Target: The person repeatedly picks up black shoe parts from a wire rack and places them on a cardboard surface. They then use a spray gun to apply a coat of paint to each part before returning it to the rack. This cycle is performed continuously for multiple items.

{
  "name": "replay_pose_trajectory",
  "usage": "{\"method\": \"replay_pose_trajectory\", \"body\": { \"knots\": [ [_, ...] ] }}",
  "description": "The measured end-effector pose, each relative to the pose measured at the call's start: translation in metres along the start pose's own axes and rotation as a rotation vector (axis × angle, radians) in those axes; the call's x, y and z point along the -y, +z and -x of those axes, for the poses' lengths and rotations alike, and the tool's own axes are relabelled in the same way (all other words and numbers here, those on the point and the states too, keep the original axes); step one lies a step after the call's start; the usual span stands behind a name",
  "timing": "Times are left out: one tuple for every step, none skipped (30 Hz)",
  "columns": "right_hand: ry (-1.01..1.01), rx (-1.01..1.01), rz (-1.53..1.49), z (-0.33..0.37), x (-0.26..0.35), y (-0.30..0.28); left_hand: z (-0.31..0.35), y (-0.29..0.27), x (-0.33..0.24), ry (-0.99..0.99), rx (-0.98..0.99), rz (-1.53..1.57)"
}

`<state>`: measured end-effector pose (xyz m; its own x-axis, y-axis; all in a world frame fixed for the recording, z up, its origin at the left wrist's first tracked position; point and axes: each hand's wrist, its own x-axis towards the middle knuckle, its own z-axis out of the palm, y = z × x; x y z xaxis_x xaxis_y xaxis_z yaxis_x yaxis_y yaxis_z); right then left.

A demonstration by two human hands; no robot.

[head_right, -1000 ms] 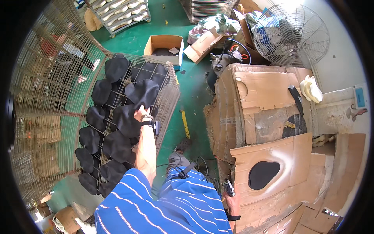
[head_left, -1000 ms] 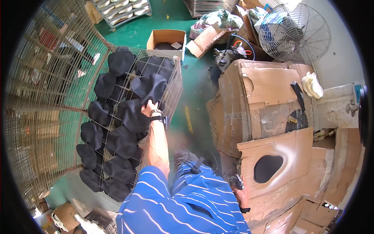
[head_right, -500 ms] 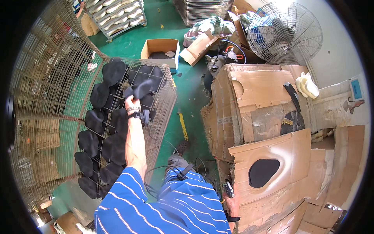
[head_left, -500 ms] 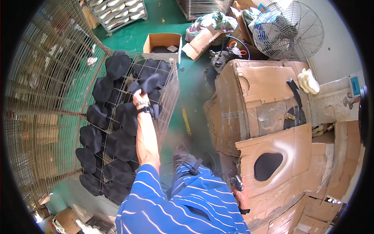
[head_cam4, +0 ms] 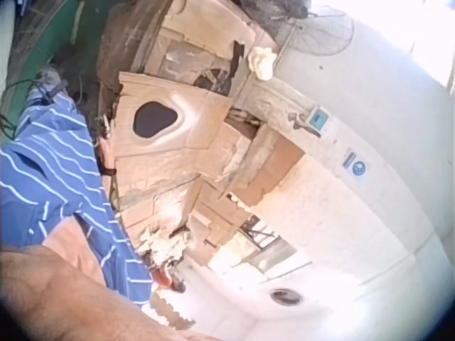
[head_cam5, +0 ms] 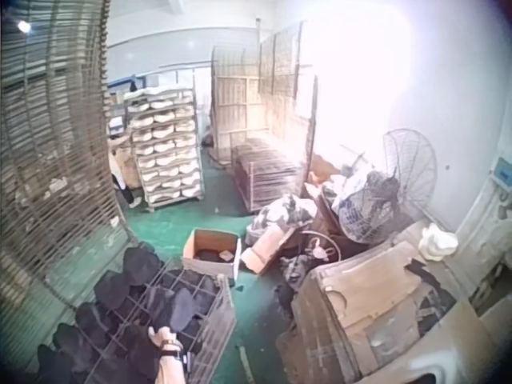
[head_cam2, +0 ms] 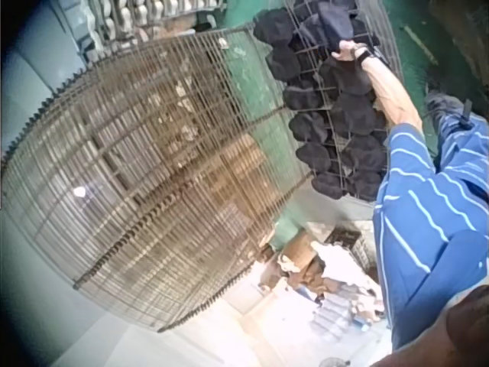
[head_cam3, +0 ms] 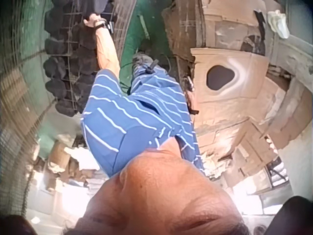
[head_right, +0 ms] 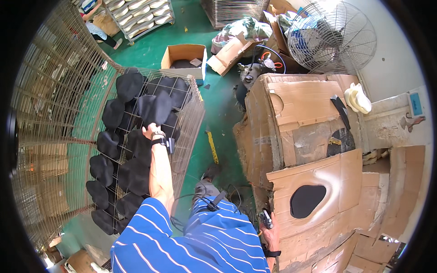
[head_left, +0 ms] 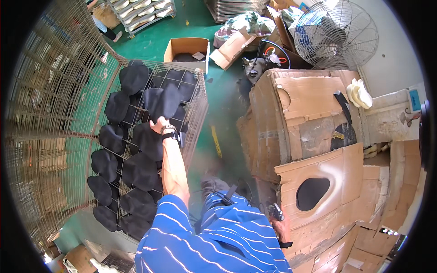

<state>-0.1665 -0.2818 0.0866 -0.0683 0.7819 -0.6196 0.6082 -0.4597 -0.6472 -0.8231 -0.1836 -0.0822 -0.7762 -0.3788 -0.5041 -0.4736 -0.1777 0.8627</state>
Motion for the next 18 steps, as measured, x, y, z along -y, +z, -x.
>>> {"method": "replay_pose_trajectory", "body": {
  "knots": [
    [-0.013, 0.023, -0.011, -0.001, 0.005, -0.001, -0.02, -0.008, 0.011, -0.027, -0.033, -0.007],
    [-0.01, 0.029, -0.02, 0.001, 0.007, -0.001, -0.022, -0.01, 0.016, 0.177, -0.107, -0.305],
    [-0.002, 0.018, -0.035, 0.001, 0.006, -0.001, -0.023, -0.012, 0.023, 0.26, -0.091, -0.365],
    [0.006, 0.007, -0.049, 0.001, 0.002, -0.001, -0.022, -0.015, 0.032, 0.342, -0.076, -0.425],
    [0.024, -0.019, -0.067, 0.004, -0.005, 0.0, -0.01, -0.014, 0.04, 0.421, -0.043, -0.492],
    [0.012, -0.022, -0.073, 0.003, -0.01, -0.001, -0.022, -0.019, 0.041, 0.503, -0.035, -0.519],
    [-0.001, -0.025, -0.08, 0.002, -0.016, -0.002, -0.034, -0.022, 0.043, 0.516, -0.03, -0.426],
    [-0.015, -0.025, -0.087, -0.001, -0.019, -0.003, -0.051, -0.028, 0.044, 0.508, -0.004, -0.386],
    [-0.002, -0.055, -0.108, 0.004, -0.018, -0.001, -0.033, -0.022, 0.044, 0.484, 0.061, -0.366],
    [0.01, -0.085, -0.128, 0.008, -0.016, 0.0, -0.014, -0.019, 0.045, 0.264, 0.141, -0.328],
    [0.009, -0.093, -0.153, 0.012, -0.014, -0.001, -0.006, -0.019, 0.04, 0.232, 0.138, -0.243],
    [0.005, -0.083, -0.163, 0.013, -0.015, -0.002, -0.012, -0.022, 0.039, 0.21, 0.131, -0.168],
    [0.001, -0.073, -0.173, 0.015, -0.017, -0.005, -0.017, -0.025, 0.039, 0.187, 0.125, -0.094],
    [0.001, -0.071, -0.183, 0.016, -0.018, -0.006, -0.016, -0.028, 0.04, 0.16, 0.117, -0.054],
    [0.003, -0.082, -0.204, 0.018, -0.02, -0.007, -0.017, -0.03, 0.04, 0.166, 0.106, -0.113],
    [0.004, -0.093, -0.224, 0.02, -0.02, -0.008, -0.018, -0.03, 0.04, 0.149, 0.075, -0.114],
    [0.009, -0.103, -0.244, 0.024, -0.02, -0.008, -0.017, -0.031, 0.04, 0.131, 0.045, -0.118],
    [-0.011, -0.13, -0.204, 0.027, -0.017, -0.009, -0.015, -0.033, 0.042, 0.132, 0.04, -0.151]
  ]
}}
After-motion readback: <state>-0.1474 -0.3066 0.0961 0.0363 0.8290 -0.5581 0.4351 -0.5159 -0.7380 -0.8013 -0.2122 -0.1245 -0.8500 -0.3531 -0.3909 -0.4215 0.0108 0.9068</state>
